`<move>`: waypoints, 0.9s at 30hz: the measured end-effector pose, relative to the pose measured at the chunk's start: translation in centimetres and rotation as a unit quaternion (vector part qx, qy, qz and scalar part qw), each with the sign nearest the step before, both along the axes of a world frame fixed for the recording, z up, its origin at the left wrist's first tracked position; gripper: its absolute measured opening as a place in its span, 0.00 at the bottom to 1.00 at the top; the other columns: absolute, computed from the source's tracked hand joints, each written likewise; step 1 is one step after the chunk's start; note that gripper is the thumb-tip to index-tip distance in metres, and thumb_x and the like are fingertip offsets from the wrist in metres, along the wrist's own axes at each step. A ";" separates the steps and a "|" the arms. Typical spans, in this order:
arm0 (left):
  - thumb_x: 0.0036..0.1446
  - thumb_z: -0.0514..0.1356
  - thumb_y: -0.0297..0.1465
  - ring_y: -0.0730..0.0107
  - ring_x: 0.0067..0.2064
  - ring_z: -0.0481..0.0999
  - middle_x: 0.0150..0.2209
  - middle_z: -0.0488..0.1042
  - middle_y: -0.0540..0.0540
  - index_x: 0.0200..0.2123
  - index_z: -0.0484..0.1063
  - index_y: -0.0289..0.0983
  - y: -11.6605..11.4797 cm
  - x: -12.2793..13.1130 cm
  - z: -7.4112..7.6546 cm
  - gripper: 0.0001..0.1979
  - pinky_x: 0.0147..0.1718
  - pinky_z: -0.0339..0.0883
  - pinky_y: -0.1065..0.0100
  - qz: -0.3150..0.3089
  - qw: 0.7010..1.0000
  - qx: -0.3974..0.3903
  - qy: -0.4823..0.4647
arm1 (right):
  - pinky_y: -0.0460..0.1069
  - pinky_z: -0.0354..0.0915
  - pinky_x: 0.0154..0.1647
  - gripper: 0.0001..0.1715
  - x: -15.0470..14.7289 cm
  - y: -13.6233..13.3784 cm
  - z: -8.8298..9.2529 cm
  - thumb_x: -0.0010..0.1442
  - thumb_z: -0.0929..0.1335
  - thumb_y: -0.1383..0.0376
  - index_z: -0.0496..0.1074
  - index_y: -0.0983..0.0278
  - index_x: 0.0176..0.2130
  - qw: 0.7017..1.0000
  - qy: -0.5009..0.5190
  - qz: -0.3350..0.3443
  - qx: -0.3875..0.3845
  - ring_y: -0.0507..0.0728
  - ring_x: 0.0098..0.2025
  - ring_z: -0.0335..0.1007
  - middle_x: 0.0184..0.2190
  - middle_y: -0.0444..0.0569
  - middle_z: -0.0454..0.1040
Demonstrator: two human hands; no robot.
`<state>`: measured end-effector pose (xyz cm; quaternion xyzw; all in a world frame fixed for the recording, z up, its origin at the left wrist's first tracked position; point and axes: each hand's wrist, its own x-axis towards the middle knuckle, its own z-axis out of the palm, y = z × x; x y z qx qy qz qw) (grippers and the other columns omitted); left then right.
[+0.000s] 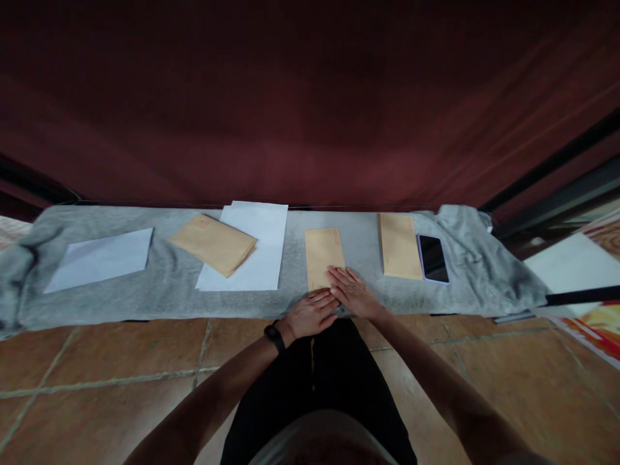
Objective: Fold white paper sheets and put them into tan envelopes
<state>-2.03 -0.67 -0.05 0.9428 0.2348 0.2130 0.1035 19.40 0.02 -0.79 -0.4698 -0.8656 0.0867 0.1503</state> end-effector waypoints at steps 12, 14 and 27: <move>0.70 0.50 0.30 0.65 0.55 0.78 0.48 0.81 0.43 0.48 0.76 0.39 0.2 0.2 0.7 0.14 0.56 0.74 0.60 0.055 0.993 -0.079 -0.069 | 0.62 0.54 0.73 0.27 1.5 -3.2 0.6 0.74 0.59 0.60 0.61 0.58 0.69 0.998 0.058 0.014 -0.019 0.57 0.70 0.59 0.68 0.49 0.64; 0.71 0.49 0.30 0.64 0.59 0.75 0.53 0.79 0.42 0.52 0.74 0.38 0.4 0.7 0.6 0.16 0.59 0.72 0.58 0.083 0.991 -0.087 -0.057 | 0.62 0.55 0.73 0.26 1.6 -3.5 0.7 0.74 0.59 0.61 0.64 0.58 0.67 0.997 0.065 0.013 -0.026 0.57 0.69 0.61 0.67 0.49 0.66; 0.72 0.44 0.40 0.57 0.74 0.50 0.72 0.55 0.38 0.72 0.52 0.35 6.5 5.0 -1.1 0.29 0.71 0.44 0.47 0.138 0.987 -0.045 0.074 | 0.65 0.63 0.69 0.22 1.5 -4.1 0.3 0.72 0.61 0.63 0.73 0.59 0.61 0.992 0.124 -0.015 0.013 0.60 0.62 0.70 0.59 0.53 0.76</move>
